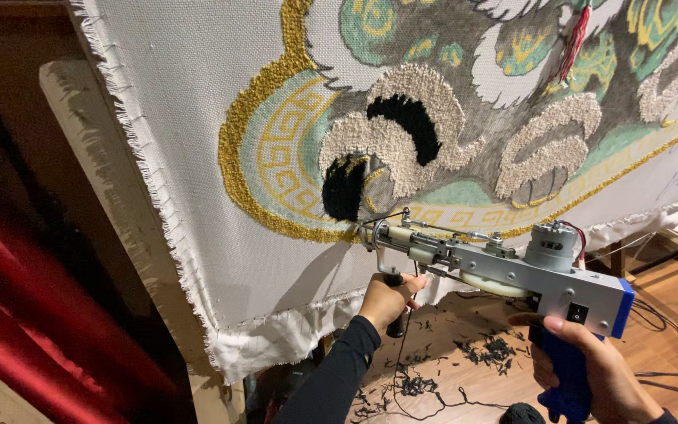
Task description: The person uses a handheld electric tufting gun to insert black yarn into a stretched canvas, creating a patterned design. They guide the tool along the contours of the design while feeding the yarn with their left hand.
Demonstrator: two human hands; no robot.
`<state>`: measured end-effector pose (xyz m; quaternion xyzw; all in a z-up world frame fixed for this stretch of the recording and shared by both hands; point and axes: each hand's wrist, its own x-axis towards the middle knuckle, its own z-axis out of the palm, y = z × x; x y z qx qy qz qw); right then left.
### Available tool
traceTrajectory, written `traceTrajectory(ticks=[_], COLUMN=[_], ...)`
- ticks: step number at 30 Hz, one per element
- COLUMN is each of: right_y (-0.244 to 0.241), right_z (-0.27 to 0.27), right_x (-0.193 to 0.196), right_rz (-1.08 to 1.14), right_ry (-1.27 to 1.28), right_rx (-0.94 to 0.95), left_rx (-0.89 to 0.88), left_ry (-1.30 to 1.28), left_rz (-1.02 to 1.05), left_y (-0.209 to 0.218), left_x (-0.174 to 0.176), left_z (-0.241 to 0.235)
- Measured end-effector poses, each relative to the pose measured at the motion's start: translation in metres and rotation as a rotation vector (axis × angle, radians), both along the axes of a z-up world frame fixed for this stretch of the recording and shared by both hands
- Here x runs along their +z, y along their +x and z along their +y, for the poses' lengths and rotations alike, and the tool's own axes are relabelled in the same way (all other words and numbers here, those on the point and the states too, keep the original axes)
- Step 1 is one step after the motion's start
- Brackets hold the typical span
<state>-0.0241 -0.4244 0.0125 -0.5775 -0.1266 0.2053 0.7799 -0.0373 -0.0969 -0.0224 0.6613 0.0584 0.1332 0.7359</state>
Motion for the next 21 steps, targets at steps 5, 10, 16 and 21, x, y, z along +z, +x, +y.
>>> traceTrajectory(ticks=[5, 10, 16, 21], right_y=[-0.005, 0.004, 0.013, -0.005], right_z=[0.003, -0.001, -0.006, 0.011], right_x=[0.01, 0.001, -0.013, 0.007], right_rz=[-0.034, 0.014, -0.03, -0.024], right_ry=[-0.019, -0.082, -0.037, -0.083], right_rx=[0.023, 0.026, 0.032, -0.029], left_rx=[-0.001, 0.006, 0.002, 0.018], left_ry=[0.033, 0.037, 0.01, 0.0], left_rz=[0.0, 0.0, 0.01, 0.001], left_y=[0.001, 0.003, 0.001, 0.001], left_x=[-0.001, -0.002, 0.001, 0.005], left_z=[0.002, 0.002, 0.002, 0.003])
